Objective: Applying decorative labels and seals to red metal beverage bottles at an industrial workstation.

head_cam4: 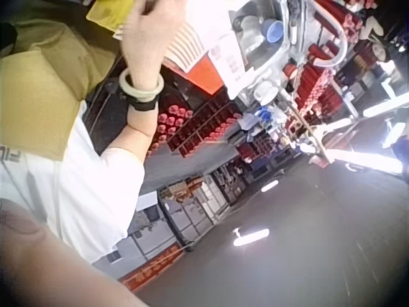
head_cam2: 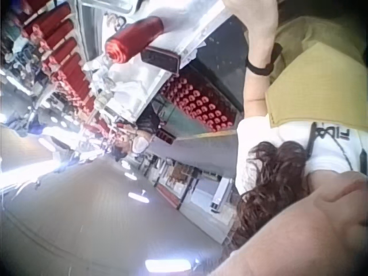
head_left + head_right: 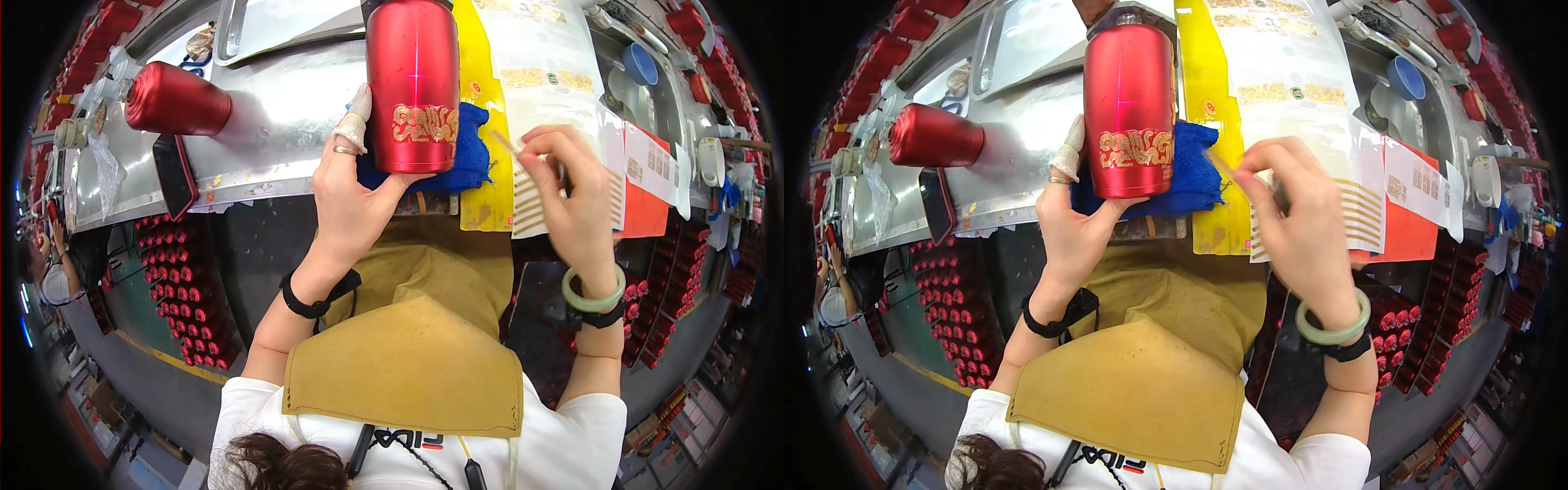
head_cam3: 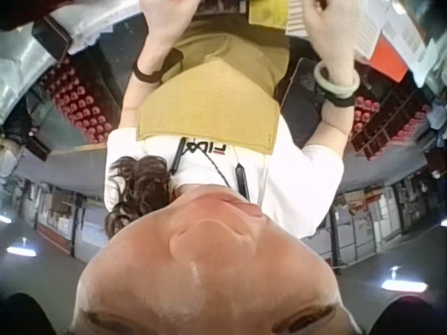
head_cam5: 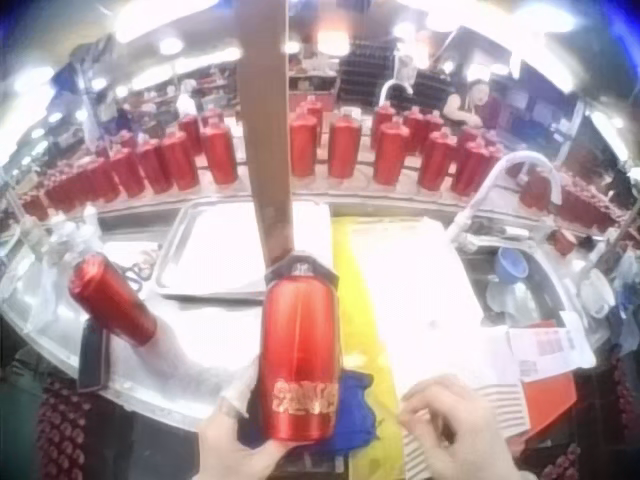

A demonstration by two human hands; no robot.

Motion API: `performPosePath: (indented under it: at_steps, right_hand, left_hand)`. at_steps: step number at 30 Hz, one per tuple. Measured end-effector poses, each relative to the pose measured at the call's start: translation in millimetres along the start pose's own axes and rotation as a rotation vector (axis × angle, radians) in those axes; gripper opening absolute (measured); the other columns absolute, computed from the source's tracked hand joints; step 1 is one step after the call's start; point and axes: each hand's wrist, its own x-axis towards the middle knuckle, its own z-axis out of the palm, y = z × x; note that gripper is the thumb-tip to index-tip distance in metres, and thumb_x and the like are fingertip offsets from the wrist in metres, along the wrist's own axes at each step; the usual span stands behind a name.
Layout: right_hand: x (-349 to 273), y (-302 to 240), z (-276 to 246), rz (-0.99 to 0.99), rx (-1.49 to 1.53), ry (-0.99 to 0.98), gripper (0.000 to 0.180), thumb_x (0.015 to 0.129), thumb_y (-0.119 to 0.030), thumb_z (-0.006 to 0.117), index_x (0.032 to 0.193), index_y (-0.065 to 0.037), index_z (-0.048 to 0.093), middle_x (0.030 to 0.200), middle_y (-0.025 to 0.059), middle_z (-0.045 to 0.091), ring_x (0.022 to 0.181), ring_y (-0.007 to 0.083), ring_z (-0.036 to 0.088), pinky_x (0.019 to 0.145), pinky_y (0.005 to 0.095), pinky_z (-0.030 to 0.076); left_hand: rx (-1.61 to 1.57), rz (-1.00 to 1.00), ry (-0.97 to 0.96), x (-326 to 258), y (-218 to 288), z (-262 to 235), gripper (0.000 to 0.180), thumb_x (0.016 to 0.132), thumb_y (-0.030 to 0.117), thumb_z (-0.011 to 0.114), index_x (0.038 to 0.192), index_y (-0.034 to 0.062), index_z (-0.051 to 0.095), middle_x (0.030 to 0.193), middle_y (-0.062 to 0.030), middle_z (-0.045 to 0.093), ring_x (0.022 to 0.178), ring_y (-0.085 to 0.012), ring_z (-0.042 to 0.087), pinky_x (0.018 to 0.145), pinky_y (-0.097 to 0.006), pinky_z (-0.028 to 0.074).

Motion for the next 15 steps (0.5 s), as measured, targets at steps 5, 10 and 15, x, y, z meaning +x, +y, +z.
performPosePath:
  at_steps: [5,10,15]
  right_hand:
    - [0.1,-36.7,25.9,-0.136,0.355,-0.066,0.006,0.092,-0.002,0.067,0.096,0.000,0.063,0.085,0.0128,0.062,0.072,0.0306,0.060,0.065,0.0385,0.047]
    - [10.7,-35.7,32.0,-0.190,0.272,-0.187,0.007,0.092,-0.002,0.067,0.094,-0.001,0.061,0.084,0.0145,0.059,0.079,0.0344,0.060,0.070,0.0423,0.047]
    - [14.2,-27.6,31.2,-0.178,0.235,-0.201,0.006,0.093,-0.004,0.067,0.094,0.000,0.063,0.084,0.0144,0.060,0.075,0.0350,0.059,0.067,0.0424,0.047]
  left_hand:
    - [-0.019,0.012,-0.089,1.0,3.2,-9.7,0.086,0.078,0.010,0.084,0.152,-0.0054,0.042,0.139,-0.0258,0.059,0.128,-0.0346,0.060,0.107,-0.042,0.046]
    - [-0.449,-0.050,-0.173,-2.4,-2.9,-21.2,0.069,0.094,0.009,0.061,0.156,-0.0060,0.034,0.153,-0.0211,0.048,0.142,-0.0252,0.046,0.118,-0.038,0.033]
    - [-0.555,-0.172,-0.105,-3.1,8.7,-6.5,0.067,0.102,0.013,0.058,0.158,-0.0053,0.028,0.156,-0.0194,0.042,0.143,-0.0237,0.042,0.120,-0.037,0.030]
